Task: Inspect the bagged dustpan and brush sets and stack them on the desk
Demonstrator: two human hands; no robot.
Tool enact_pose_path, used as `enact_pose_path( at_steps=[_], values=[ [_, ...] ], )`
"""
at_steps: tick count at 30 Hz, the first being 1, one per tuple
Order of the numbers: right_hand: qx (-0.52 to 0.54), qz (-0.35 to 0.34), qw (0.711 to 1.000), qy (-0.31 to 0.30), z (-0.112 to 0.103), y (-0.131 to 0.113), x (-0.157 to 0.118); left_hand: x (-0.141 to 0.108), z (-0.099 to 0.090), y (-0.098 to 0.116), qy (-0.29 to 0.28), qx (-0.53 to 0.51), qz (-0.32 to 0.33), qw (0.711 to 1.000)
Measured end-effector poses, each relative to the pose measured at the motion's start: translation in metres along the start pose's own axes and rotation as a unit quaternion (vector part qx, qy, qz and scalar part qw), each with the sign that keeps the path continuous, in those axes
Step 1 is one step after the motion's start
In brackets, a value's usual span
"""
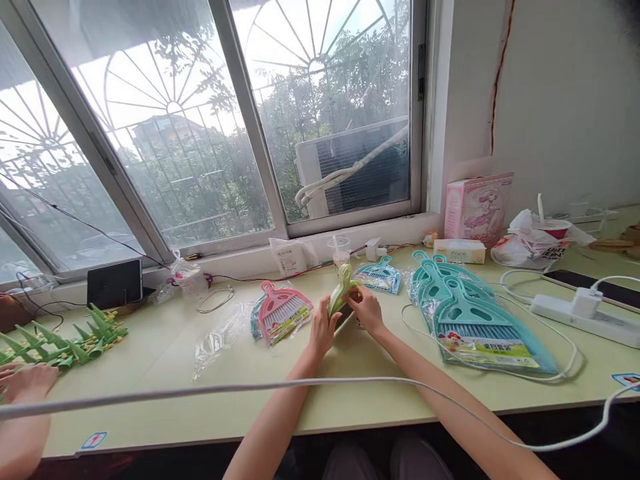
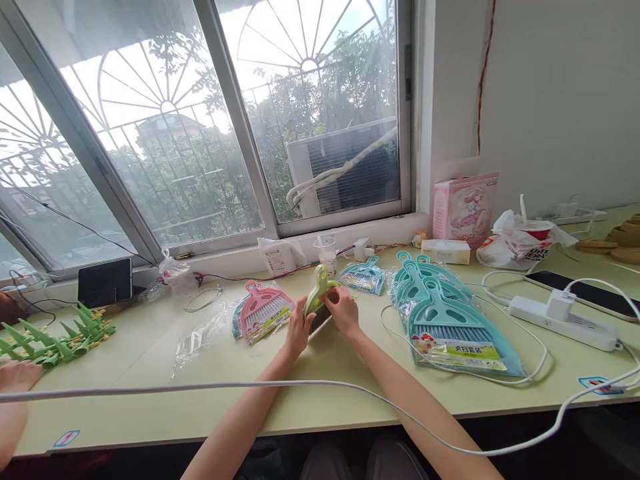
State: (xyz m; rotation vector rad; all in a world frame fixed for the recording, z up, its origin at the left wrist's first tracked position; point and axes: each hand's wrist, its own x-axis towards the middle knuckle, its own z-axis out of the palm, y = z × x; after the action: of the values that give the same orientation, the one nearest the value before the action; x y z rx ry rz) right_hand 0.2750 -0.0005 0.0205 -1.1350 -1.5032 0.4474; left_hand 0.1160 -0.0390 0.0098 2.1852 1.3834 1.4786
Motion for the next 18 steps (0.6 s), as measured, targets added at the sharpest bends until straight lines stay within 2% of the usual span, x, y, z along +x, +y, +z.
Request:
enact_pose_path(
  at_steps=[5, 10, 13, 15, 18],
  values=[
    [-0.026, 0.001, 1.0, 0.003, -0.001, 0.0, 0.001, 0.002, 0.003, 0.001, -0.018, 0.04, 0.011, 0.999],
    [-0.081, -0.067, 0.994, -0.029, -0.005, -0.007, -0.001, 0.003, 0.001, 0.0, -0.01, 0.047, 0.011, 0.999],
    [-0.108, -0.083, 0.99, -0.039, -0.009, -0.011, -0.004, 0.003, 0.0, 0.0, 0.003, 0.035, 0.003, 0.999],
    [-0.128, -0.081, 0.988, -0.012, -0.012, -0.011, -0.004, 0.004, 0.0, 0.0, 0.011, 0.019, -0.005, 1.0],
    [-0.146, -0.078, 0.984, 0.069, -0.018, -0.006, 0.003, 0.005, 0.0, 0.001, 0.021, -0.016, -0.023, 0.999]
  ],
)
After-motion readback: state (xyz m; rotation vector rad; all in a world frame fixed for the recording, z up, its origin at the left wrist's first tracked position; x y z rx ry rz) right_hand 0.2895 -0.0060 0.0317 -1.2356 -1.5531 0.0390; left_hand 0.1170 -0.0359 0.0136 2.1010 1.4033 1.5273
